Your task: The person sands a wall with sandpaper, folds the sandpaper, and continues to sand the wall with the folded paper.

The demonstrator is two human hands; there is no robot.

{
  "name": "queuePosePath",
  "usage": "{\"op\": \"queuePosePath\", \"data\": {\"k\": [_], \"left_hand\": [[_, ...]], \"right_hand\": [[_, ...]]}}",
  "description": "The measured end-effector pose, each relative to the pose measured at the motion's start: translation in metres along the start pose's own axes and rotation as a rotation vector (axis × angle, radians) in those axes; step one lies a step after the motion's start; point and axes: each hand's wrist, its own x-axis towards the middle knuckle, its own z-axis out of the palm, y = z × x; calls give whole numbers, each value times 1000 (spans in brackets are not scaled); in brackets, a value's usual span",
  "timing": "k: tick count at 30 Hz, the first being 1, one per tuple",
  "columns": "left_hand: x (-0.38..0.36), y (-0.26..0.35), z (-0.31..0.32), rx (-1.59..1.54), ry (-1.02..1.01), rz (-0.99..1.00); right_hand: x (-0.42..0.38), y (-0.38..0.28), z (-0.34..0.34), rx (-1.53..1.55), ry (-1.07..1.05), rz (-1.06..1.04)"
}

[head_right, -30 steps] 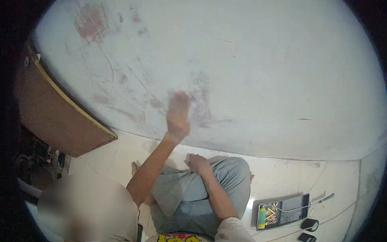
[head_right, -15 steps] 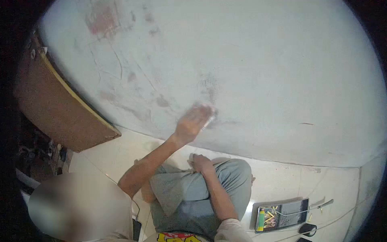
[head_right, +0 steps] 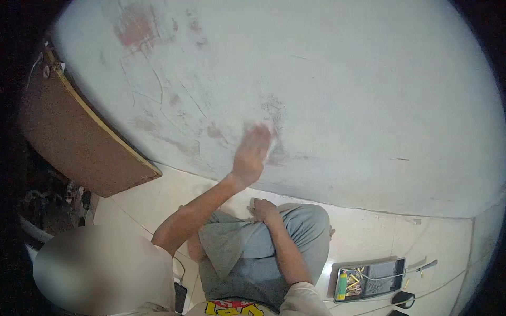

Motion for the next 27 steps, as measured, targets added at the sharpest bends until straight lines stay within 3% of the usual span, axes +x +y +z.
{"op": "queuePosePath", "data": {"k": [1,3,4,6,7,8,10,12,14,16,19,20,22,23,24,26,27], "left_hand": [[-14,-1,4,3,-1,6],[-32,-4,-2,37,-253,173],[-27,-8,-4,36,-253,182],[-6,-19,-6,82,20,121],[10,-20,-7,131,124,-43],[27,-17,-12,131,121,-49],[51,-7,-20,86,450,-187],[22,1,-5,42,364,-186],[-3,1,4,-163,-113,272],[1,-5,-1,-136,-174,302],[29,-18,-6,55,411,-206],[28,-15,-4,54,406,-207],[19,-10,3,8,317,-109],[7,-12,3,-84,79,137],[3,-16,0,-80,79,138],[-1,-24,-2,-95,-181,436],[5,-27,-3,-98,-179,447]], "right_hand": [[1,2,3,3,5,-3],[1,6,10,27,77,-28],[4,7,11,31,85,-27],[8,8,16,-7,50,-3],[8,10,19,-6,41,-2],[8,11,18,-11,55,-9],[4,8,14,-14,64,-19],[-2,6,8,-3,105,-20],[0,2,7,9,77,-16],[2,6,7,14,48,-3],[0,4,12,20,85,1],[0,3,7,33,69,6],[0,3,5,40,49,5],[1,2,5,27,40,3],[2,2,6,14,30,3],[4,6,13,21,46,-1],[4,6,13,36,63,0]]}}
